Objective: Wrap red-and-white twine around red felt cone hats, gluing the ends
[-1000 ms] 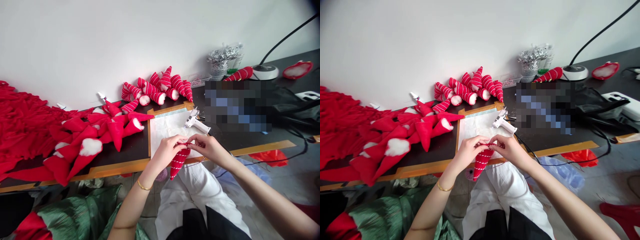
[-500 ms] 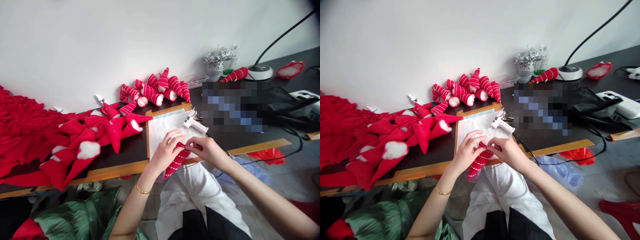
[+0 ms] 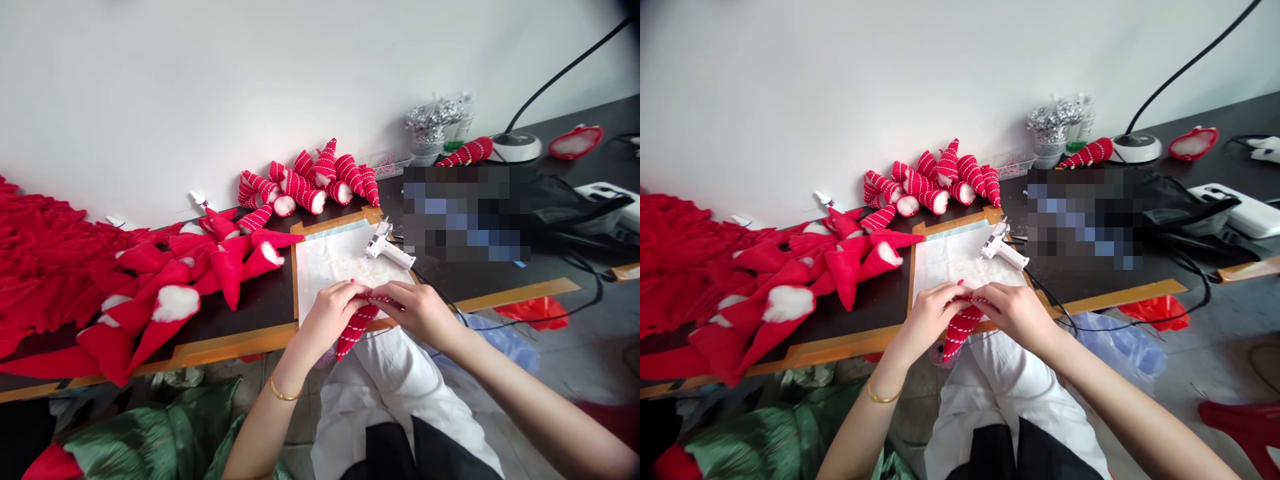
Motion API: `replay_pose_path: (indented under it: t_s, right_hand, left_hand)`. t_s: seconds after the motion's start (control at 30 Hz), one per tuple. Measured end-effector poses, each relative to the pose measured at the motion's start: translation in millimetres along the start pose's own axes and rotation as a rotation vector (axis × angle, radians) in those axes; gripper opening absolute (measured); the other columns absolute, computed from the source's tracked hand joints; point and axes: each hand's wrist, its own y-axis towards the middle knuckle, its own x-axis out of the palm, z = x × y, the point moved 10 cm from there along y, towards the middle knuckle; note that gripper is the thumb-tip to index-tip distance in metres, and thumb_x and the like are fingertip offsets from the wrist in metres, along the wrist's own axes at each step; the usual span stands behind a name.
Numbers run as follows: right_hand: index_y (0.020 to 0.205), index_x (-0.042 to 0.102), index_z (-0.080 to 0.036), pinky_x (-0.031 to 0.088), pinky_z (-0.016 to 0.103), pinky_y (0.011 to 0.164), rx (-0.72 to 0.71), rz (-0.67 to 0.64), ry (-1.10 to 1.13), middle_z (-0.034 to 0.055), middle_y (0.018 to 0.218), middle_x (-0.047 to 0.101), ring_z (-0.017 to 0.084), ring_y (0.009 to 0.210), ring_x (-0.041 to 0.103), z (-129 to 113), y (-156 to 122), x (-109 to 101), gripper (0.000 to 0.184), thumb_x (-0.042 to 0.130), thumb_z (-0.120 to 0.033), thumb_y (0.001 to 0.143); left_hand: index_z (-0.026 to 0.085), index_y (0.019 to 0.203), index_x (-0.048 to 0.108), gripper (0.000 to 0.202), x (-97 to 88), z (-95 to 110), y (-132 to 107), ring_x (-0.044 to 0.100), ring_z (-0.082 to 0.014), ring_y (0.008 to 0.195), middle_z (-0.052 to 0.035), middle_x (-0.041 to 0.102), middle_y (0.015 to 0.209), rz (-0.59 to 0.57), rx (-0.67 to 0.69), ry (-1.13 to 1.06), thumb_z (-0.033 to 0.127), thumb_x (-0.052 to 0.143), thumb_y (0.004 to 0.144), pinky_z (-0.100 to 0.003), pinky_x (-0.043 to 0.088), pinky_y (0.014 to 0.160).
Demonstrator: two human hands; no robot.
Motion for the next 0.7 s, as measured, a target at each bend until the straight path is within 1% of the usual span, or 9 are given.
replay_pose_path:
  t_s: [0.1, 0.17, 0.27, 0.33, 0.37, 0.43, 0.5, 0.6, 0.7]
  right_hand:
    - [0.098, 0.074, -0.018, 0.048, 0.026, 0.059, 0.131, -0.006, 0.064, 0.0057, 0.073, 0.075, 0.018, 0.059, 0.067, 10, -2, -4, 0.019, 0.062, -0.033, 0.097]
    - [0.101, 0.076, -0.019, 0.049, 0.027, 0.058, 0.164, -0.039, 0.052, 0.0059, 0.076, 0.077, 0.018, 0.058, 0.067, 10, -4, -5, 0.018, 0.065, -0.031, 0.095]
    - [0.107, 0.077, -0.022, 0.051, 0.028, 0.065, 0.166, -0.083, -0.015, 0.0081, 0.095, 0.081, 0.022, 0.074, 0.074, 5, -6, -6, 0.020, 0.061, -0.025, 0.097]
    - [0.106, 0.079, -0.022, 0.050, 0.029, 0.067, 0.171, -0.106, -0.039, 0.0083, 0.097, 0.081, 0.024, 0.081, 0.075, 5, -4, -5, 0.021, 0.060, -0.023, 0.097]
    - [0.103, 0.080, -0.022, 0.049, 0.029, 0.066, 0.177, -0.118, -0.019, 0.0081, 0.094, 0.081, 0.024, 0.080, 0.075, 7, -3, -3, 0.020, 0.061, -0.024, 0.097]
    - [0.095, 0.081, -0.020, 0.049, 0.027, 0.063, 0.204, -0.138, 0.108, 0.0069, 0.085, 0.081, 0.021, 0.072, 0.073, 13, 0, 4, 0.020, 0.063, -0.028, 0.095]
    - [0.089, 0.082, -0.018, 0.049, 0.026, 0.060, 0.246, -0.156, 0.299, 0.0065, 0.078, 0.081, 0.020, 0.067, 0.072, 23, 4, 13, 0.026, 0.064, -0.036, 0.094]
    - [0.088, 0.082, -0.016, 0.054, 0.028, 0.066, 0.292, -0.165, 0.531, 0.0083, 0.082, 0.082, 0.023, 0.074, 0.074, 35, 6, 27, 0.036, 0.066, -0.047, 0.091]
    - [0.092, 0.082, -0.015, 0.056, 0.031, 0.073, 0.312, -0.156, 0.628, 0.0098, 0.088, 0.082, 0.025, 0.081, 0.076, 39, 7, 34, 0.039, 0.068, -0.050, 0.088]
  left_hand:
    - [0.020, 0.098, 0.072, 0.015, -1.8, -4, -3, 0.072, -0.0181, 0.091, -0.0044, 0.076, 0.098, 0.092, 0.043, 0.043, 0.011, 0.061, 0.095, -0.027, 0.055, 0.083]
    - [0.020, 0.093, 0.072, 0.010, -2.0, -8, -7, 0.073, -0.0174, 0.085, -0.0039, 0.076, 0.093, 0.149, 0.057, 0.059, 0.012, 0.065, 0.093, -0.026, 0.055, 0.080]
    - [0.019, 0.091, 0.070, 0.007, -2.4, -12, -13, 0.072, -0.0148, 0.074, -0.0016, 0.076, 0.085, 0.225, 0.075, 0.058, 0.012, 0.068, 0.090, -0.023, 0.056, 0.071]
    - [0.019, 0.091, 0.070, 0.007, -2.8, -10, -16, 0.072, -0.0137, 0.071, -0.0007, 0.076, 0.083, 0.259, 0.111, 0.058, 0.012, 0.069, 0.090, -0.021, 0.056, 0.066]
    - [0.020, 0.091, 0.069, 0.008, -3.0, -8, -18, 0.072, -0.0134, 0.071, -0.0005, 0.076, 0.082, 0.270, 0.131, 0.061, 0.012, 0.068, 0.090, -0.020, 0.055, 0.065]
    - [0.020, 0.091, 0.069, 0.009, -4.1, -4, -19, 0.072, -0.0133, 0.072, -0.0004, 0.076, 0.083, 0.291, 0.158, 0.075, 0.011, 0.068, 0.090, -0.020, 0.055, 0.064]
    - [0.020, 0.093, 0.070, 0.010, -6.1, -1, -21, 0.072, -0.0136, 0.073, -0.0011, 0.077, 0.084, 0.316, 0.162, 0.089, 0.011, 0.069, 0.090, -0.021, 0.056, 0.066]
    - [0.020, 0.095, 0.073, 0.012, -8.7, 2, -22, 0.072, -0.0159, 0.081, -0.0029, 0.077, 0.087, 0.358, 0.157, 0.101, 0.010, 0.069, 0.090, -0.026, 0.058, 0.075]
    - [0.020, 0.095, 0.076, 0.014, -12.3, -2, -25, 0.070, -0.0162, 0.083, -0.0038, 0.073, 0.088, 0.420, 0.110, 0.119, 0.010, 0.068, 0.089, -0.027, 0.058, 0.077]
